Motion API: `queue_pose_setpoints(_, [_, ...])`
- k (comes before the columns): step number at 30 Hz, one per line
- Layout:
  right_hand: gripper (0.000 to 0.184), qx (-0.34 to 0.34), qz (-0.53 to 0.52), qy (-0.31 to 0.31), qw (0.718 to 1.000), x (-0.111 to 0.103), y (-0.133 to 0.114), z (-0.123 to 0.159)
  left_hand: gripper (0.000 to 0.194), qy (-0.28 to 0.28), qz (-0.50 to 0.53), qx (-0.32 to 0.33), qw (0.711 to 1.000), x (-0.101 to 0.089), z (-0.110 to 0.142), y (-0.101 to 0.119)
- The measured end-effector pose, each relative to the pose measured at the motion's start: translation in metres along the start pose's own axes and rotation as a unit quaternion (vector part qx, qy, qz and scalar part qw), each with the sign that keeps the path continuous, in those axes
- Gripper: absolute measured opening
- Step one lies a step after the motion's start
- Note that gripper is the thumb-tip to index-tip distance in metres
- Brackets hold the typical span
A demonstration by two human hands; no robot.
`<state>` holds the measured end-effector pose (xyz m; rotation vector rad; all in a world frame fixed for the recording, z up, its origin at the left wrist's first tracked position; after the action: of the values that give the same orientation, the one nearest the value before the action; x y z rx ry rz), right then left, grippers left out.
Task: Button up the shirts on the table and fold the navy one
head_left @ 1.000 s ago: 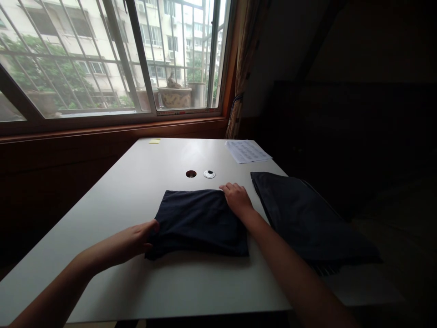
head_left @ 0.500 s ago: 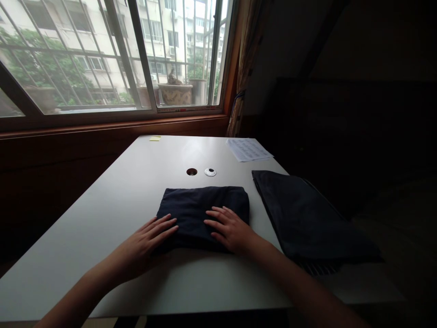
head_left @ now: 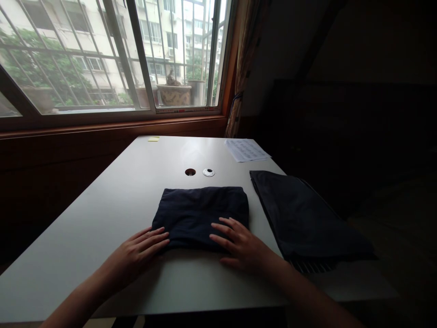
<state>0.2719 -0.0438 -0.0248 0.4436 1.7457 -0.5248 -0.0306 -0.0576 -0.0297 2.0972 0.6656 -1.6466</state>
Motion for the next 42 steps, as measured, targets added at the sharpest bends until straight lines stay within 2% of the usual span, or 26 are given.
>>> queue_pose_setpoints(4, [0.033, -0.056, 0.012, 0.064, 0.996, -0.002, -0.014, -0.004, 0.031, 0.041, -0.028, -0.011, 0.999, -0.008, -0.002, 0.005])
queue_pose_setpoints(9, [0.023, -0.067, -0.012, 0.088, 0.994, 0.002, -0.008, -0.004, 0.019, 0.064, -0.022, -0.021, 0.998, -0.002, -0.011, 0.011])
queue_pose_setpoints(12, [0.024, -0.052, -0.048, 0.071, 0.995, -0.003, -0.005, -0.002, 0.015, 0.037, 0.0, -0.03, 0.999, -0.004, -0.02, 0.016])
queue_pose_setpoints(17, [0.021, -0.011, -0.136, 0.01, 0.991, -0.023, -0.003, 0.0, 0.006, -0.085, 0.103, -0.02, 0.991, -0.027, -0.043, 0.024])
queue_pose_setpoints(19, [0.019, 0.004, -0.144, 0.016, 0.989, -0.031, 0.0, -0.009, 0.007, -0.077, 0.12, -0.013, 0.99, -0.039, -0.058, 0.018])
queue_pose_setpoints(21, [0.022, 0.019, -0.126, 0.056, 0.99, -0.036, 0.006, -0.027, 0.02, -0.032, 0.105, -0.025, 0.994, -0.041, -0.077, 0.004])
queue_pose_setpoints(23, [0.03, 0.052, -0.096, 0.099, 0.989, -0.035, 0.016, -0.051, 0.034, 0.019, 0.068, -0.057, 0.996, -0.031, -0.099, -0.013])
queue_pose_setpoints(25, [0.042, 0.092, -0.047, 0.102, 0.989, -0.022, 0.026, -0.078, 0.049, 0.026, 0.024, -0.108, 0.994, -0.006, -0.12, -0.028])
queue_pose_setpoints(28, [0.06, 0.142, -0.002, 0.053, 0.988, 0.008, 0.044, -0.107, 0.062, -0.022, 0.005, -0.165, 0.986, 0.039, -0.14, -0.043])
queue_pose_setpoints(30, [0.065, 0.165, 0.014, 0.024, 0.986, 0.025, 0.057, -0.112, 0.063, -0.038, 0.002, -0.201, 0.979, 0.057, -0.144, -0.052])
queue_pose_setpoints(33, [0.066, 0.215, 0.036, 0.012, 0.976, 0.037, 0.083, -0.101, 0.065, -0.042, 0.008, -0.238, 0.97, 0.064, -0.136, -0.066])
queue_pose_setpoints(37, [0.068, 0.307, 0.063, 0.011, 0.95, 0.035, 0.116, -0.074, 0.07, -0.058, 0.017, -0.276, 0.959, 0.061, -0.115, -0.085])
queue_pose_setpoints(42, [0.067, 0.363, 0.08, -0.002, 0.928, 0.031, 0.135, -0.046, 0.071, -0.065, 0.008, -0.32, 0.945, 0.057, -0.087, -0.1])
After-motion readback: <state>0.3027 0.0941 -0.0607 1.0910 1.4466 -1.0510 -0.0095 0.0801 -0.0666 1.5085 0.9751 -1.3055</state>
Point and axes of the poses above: each hand's wrist, its own z-axis away from the middle knuckle, its own x-axis out of the palm, y = z × x, the point moved 6 cm from there along -z, towards the middle knuckle, and after that the axes turned 1 degree about -y, right-handed, at the moved point
